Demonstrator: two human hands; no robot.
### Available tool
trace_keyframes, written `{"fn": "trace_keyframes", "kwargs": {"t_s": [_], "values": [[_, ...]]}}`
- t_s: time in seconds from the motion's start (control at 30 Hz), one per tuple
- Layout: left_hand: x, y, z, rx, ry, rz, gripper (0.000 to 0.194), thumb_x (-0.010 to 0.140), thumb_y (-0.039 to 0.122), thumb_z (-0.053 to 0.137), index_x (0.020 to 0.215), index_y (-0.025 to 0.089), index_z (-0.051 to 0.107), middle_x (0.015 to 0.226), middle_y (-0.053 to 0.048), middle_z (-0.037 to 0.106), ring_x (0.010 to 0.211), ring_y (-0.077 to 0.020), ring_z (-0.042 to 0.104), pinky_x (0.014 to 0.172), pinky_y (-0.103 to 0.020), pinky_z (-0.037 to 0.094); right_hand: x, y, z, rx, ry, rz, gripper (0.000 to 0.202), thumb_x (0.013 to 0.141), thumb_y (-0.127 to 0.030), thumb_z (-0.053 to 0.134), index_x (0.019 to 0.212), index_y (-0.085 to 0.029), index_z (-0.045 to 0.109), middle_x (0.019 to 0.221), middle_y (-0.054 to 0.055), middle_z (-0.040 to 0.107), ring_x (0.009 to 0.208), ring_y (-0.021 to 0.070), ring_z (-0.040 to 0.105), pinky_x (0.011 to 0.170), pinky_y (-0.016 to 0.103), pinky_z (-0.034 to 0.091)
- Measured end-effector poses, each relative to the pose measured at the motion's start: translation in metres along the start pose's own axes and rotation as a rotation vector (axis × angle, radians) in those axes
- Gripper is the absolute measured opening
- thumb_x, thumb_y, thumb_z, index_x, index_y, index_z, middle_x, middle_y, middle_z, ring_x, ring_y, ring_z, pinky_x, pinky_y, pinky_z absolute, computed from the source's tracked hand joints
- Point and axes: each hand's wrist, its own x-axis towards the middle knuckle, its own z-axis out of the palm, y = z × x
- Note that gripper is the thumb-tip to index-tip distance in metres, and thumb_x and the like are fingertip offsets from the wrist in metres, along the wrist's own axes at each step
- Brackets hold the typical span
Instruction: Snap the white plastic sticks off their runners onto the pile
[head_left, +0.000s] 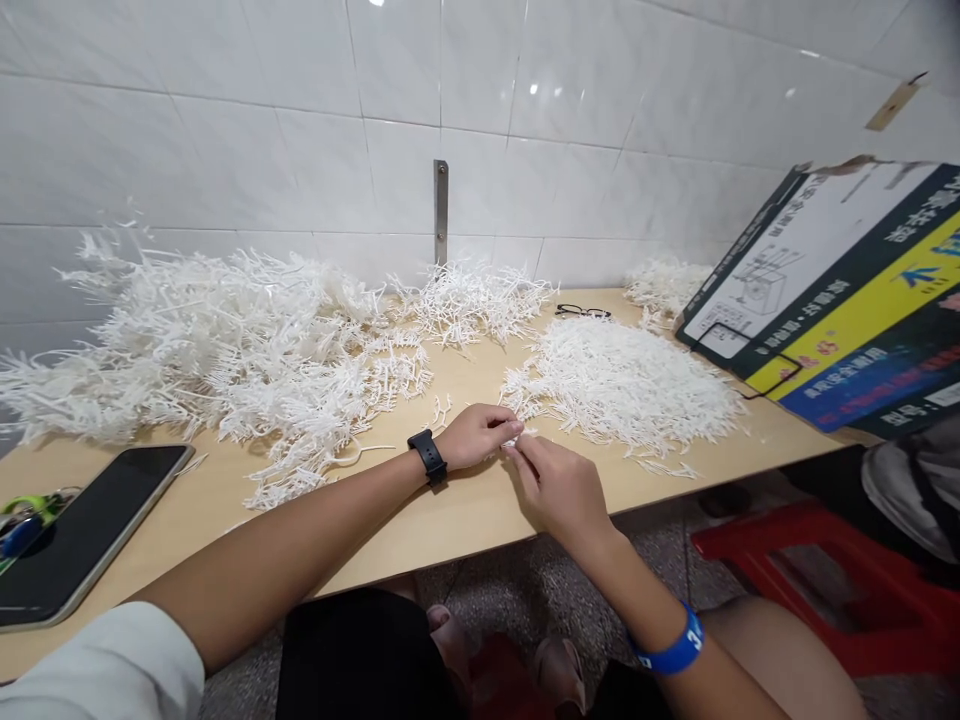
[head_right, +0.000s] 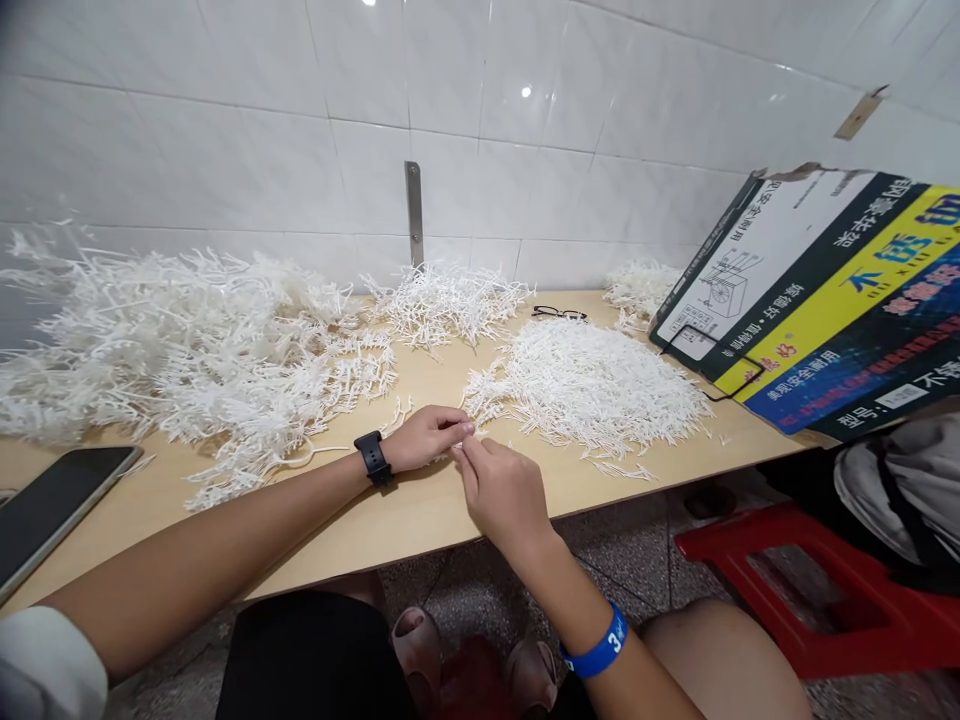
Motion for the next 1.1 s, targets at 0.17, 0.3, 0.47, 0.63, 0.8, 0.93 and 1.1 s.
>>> {"fn": "trace_keyframes", "kwargs": {"t_s": [0.17,0.3,0.47,0.63,0.8,0.93,1.1], "values": [[0.004,-0.002,-0.002,-0.052,0.013,-0.043,0.038,0.083,0.047,0.049,0.065,0.014,0.052,0.056,0.003,0.047,0.053,-0.008,0.039,0.054,-0.022,0.031,-0.021,-0.015,-0.007,0.062,0.148,-0.166,0.031,0.093,-0.017,0.043,0.065,-0.018,0.055,0.057,0.002,0.052,0.055,0.0132,0.044,0.056,0.029,0.029],[0.01,-0.008,-0.007,-0.125,0.155,-0.121,0.037,0.082,0.046,0.048,0.062,0.016,0.043,0.051,0.005,0.038,0.047,-0.0064,0.031,0.049,-0.021,0.025,-0.035,-0.031,-0.014,0.176,0.195,-0.327,0.025,0.089,-0.011,0.046,0.068,-0.019,0.057,0.053,0.0,0.047,0.053,0.0134,0.041,0.055,0.03,0.029],[0.008,-0.006,-0.007,-0.162,0.167,-0.1,0.034,0.08,0.045,0.052,0.063,0.016,0.045,0.053,0.004,0.039,0.051,-0.0075,0.035,0.051,-0.022,0.028,-0.013,0.017,-0.029,0.105,0.202,0.007,0.027,0.087,-0.01,0.04,0.098,-0.018,0.063,0.08,0.007,0.064,0.073,0.0184,0.057,0.065,0.03,0.043],[0.006,-0.003,-0.005,-0.141,0.158,-0.097,0.033,0.08,0.044,0.05,0.067,0.015,0.052,0.056,0.003,0.043,0.053,-0.0087,0.038,0.054,-0.023,0.031,0.006,0.046,-0.036,0.034,0.107,0.208,0.036,0.088,-0.016,0.039,0.119,-0.016,0.057,0.106,0.013,0.063,0.089,0.0232,0.059,0.075,0.035,0.046],[0.005,-0.003,-0.003,-0.038,0.087,-0.038,0.031,0.081,0.04,0.047,0.067,0.013,0.056,0.058,0.002,0.048,0.056,-0.0095,0.04,0.055,-0.023,0.031,0.006,0.007,-0.019,0.266,0.002,0.128,0.028,0.09,-0.038,0.05,0.105,-0.019,0.062,0.078,0.005,0.065,0.067,0.0171,0.058,0.062,0.028,0.044],[0.003,-0.004,-0.004,-0.055,0.038,-0.011,0.031,0.081,0.041,0.049,0.067,0.014,0.055,0.059,0.002,0.048,0.057,-0.0093,0.039,0.055,-0.023,0.031,0.011,-0.005,0.001,0.367,0.121,0.084,0.023,0.091,-0.03,0.048,0.098,-0.02,0.068,0.079,0.005,0.067,0.073,0.0178,0.06,0.068,0.029,0.045],[0.005,-0.008,-0.005,-0.043,0.04,0.027,0.038,0.083,0.045,0.047,0.061,0.015,0.049,0.055,0.003,0.044,0.054,-0.0084,0.037,0.055,-0.023,0.03,-0.008,-0.021,0.003,0.568,0.284,0.143,0.019,0.089,-0.017,0.048,0.086,-0.018,0.067,0.072,0.004,0.063,0.067,0.0157,0.058,0.061,0.027,0.044]]}}
